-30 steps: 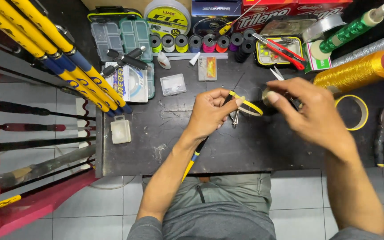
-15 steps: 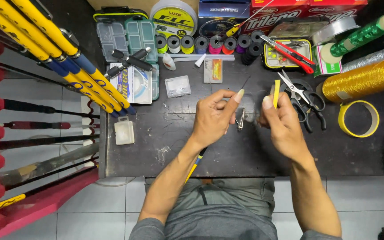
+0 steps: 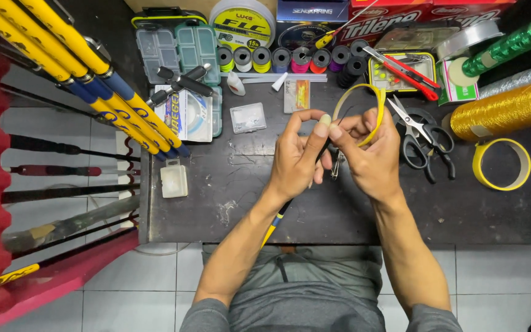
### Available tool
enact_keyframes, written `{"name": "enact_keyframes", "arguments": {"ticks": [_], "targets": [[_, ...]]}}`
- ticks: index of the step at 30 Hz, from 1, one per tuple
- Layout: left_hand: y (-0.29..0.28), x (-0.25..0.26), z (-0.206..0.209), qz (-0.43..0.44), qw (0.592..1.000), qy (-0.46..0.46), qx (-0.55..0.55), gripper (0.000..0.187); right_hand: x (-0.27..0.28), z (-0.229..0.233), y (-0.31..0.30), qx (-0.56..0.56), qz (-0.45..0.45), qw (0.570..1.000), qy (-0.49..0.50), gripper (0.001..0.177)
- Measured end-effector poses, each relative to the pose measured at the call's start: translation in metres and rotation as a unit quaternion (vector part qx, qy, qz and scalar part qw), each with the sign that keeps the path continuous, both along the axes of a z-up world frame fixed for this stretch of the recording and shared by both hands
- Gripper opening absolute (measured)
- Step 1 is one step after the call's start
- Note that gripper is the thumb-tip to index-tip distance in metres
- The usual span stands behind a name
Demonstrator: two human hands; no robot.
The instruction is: The person holds a yellow and blue fishing rod and wraps a small white object around its tip. They then use yellow electrical tape to secure the object, wrapping it tightly around the rod's tip and cutting the tape with scissors.
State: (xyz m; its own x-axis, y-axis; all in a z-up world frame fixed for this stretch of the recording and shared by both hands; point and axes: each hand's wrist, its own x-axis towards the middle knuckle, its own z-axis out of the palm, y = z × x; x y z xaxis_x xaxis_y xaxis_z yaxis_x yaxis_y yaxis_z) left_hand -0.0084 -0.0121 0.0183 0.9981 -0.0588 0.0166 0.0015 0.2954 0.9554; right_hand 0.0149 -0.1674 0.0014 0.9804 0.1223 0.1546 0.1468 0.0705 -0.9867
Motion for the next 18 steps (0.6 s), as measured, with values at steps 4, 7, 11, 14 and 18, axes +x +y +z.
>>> {"name": "enact_keyframes", "arguments": {"ticks": [4, 7, 11, 14, 18], "targets": [[0.009, 0.006, -0.020, 0.045, 0.985, -0.053, 0.155, 0.033, 0.004, -0.006, 0.000, 0.023, 0.003, 1.000, -0.007, 0.044], [0.025, 0.001, 0.008, 0.105, 0.965, -0.066, 0.230, 0.029, 0.007, -0.010, -0.003, 0.014, 0.002, 1.000, -0.008, 0.043], [0.059, -0.038, 0.017, 0.155, 0.944, -0.086, 0.277, 0.029, 0.012, -0.016, -0.005, 0.014, -0.001, 1.000, -0.002, 0.043], [0.078, -0.084, 0.008, 0.124, 0.927, -0.063, 0.347, 0.028, 0.011, -0.009, -0.001, 0.015, 0.000, 1.000, 0.005, 0.043], [0.077, -0.138, -0.026, 0.035, 0.873, -0.054, 0.483, 0.045, 0.008, 0.003, 0.005, -0.041, -0.041, 0.998, 0.036, 0.046]]}}
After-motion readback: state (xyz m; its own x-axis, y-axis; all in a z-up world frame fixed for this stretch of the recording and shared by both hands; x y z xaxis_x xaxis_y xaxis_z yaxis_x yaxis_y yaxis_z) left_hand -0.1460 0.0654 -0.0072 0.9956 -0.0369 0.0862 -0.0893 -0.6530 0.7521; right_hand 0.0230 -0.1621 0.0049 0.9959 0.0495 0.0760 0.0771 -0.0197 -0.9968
